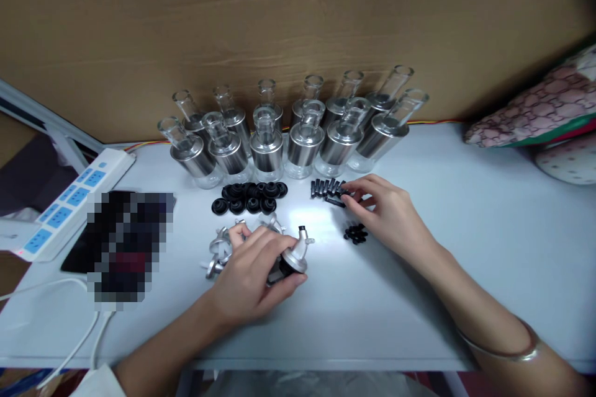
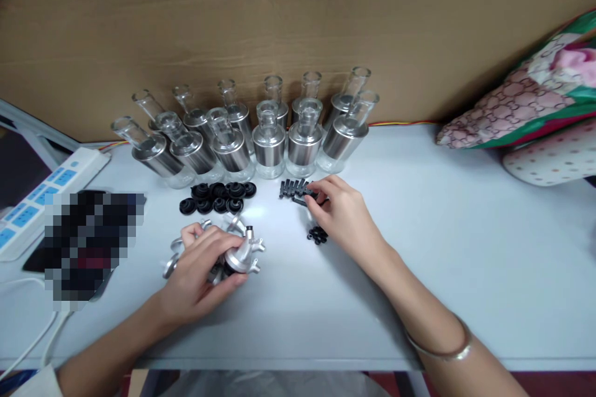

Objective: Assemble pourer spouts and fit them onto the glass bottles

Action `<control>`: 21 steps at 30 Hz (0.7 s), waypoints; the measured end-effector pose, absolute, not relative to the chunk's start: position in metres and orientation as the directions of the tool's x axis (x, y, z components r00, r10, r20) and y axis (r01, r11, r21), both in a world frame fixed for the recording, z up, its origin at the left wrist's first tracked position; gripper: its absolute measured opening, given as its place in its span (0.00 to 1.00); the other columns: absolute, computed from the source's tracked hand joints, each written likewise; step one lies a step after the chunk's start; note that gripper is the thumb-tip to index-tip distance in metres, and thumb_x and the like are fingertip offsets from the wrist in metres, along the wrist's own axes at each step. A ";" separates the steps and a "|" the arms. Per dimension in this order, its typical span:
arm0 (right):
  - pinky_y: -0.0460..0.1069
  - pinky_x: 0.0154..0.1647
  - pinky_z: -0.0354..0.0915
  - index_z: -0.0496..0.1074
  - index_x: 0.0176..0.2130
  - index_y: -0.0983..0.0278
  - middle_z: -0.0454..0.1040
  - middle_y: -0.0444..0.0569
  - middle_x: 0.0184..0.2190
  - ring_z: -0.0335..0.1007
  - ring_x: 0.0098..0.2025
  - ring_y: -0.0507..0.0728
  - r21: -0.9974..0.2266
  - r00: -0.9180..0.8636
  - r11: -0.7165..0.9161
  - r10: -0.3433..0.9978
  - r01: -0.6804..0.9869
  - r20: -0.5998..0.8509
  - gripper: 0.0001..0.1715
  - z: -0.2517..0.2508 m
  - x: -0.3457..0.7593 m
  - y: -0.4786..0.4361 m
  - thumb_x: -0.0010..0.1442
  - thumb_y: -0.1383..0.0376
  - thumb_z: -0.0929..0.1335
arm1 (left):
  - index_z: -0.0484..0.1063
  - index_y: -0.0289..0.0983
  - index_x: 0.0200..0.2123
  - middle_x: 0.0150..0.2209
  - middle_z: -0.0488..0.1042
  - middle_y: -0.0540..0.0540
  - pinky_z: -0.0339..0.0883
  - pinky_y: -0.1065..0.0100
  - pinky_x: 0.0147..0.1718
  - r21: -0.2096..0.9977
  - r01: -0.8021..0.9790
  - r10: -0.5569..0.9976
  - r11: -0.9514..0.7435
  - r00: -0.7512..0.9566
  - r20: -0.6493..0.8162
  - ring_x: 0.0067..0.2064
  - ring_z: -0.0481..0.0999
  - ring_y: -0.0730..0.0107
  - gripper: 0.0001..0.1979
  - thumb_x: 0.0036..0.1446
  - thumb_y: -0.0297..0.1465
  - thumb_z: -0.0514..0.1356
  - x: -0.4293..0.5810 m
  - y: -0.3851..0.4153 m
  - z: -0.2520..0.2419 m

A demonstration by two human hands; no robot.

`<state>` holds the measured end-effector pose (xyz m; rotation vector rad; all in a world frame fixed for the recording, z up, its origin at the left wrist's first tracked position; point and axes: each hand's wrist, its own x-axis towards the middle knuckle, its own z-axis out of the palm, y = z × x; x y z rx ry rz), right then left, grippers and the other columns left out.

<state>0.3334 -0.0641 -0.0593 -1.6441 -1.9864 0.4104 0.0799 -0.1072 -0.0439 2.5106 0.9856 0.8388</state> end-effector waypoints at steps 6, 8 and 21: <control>0.64 0.57 0.59 0.66 0.55 0.63 0.66 0.58 0.55 0.57 0.59 0.66 -0.371 -0.499 0.555 0.832 0.744 0.244 0.20 -0.064 0.326 -0.063 0.64 0.62 0.62 | 0.63 0.35 0.43 0.35 0.76 0.45 0.50 0.64 0.37 0.466 0.529 0.701 -0.709 0.600 0.386 0.34 0.70 0.65 0.11 0.64 0.36 0.51 0.082 -0.106 -0.046; 0.65 0.59 0.56 0.65 0.56 0.63 0.66 0.57 0.56 0.55 0.61 0.66 -0.343 -0.546 0.584 0.811 0.736 0.210 0.21 -0.067 0.319 -0.061 0.65 0.62 0.61 | 0.63 0.34 0.43 0.36 0.76 0.44 0.51 0.64 0.37 0.463 0.539 0.706 -0.703 0.609 0.363 0.35 0.70 0.64 0.11 0.64 0.37 0.51 0.082 -0.106 -0.047; 0.60 0.50 0.63 0.71 0.45 0.66 0.72 0.56 0.42 0.66 0.47 0.62 -0.330 -0.588 0.619 0.784 0.713 0.201 0.13 -0.069 0.315 -0.061 0.65 0.68 0.60 | 0.64 0.34 0.43 0.36 0.76 0.44 0.50 0.63 0.39 0.456 0.556 0.715 -0.695 0.600 0.358 0.36 0.71 0.64 0.14 0.65 0.39 0.49 0.082 -0.106 -0.048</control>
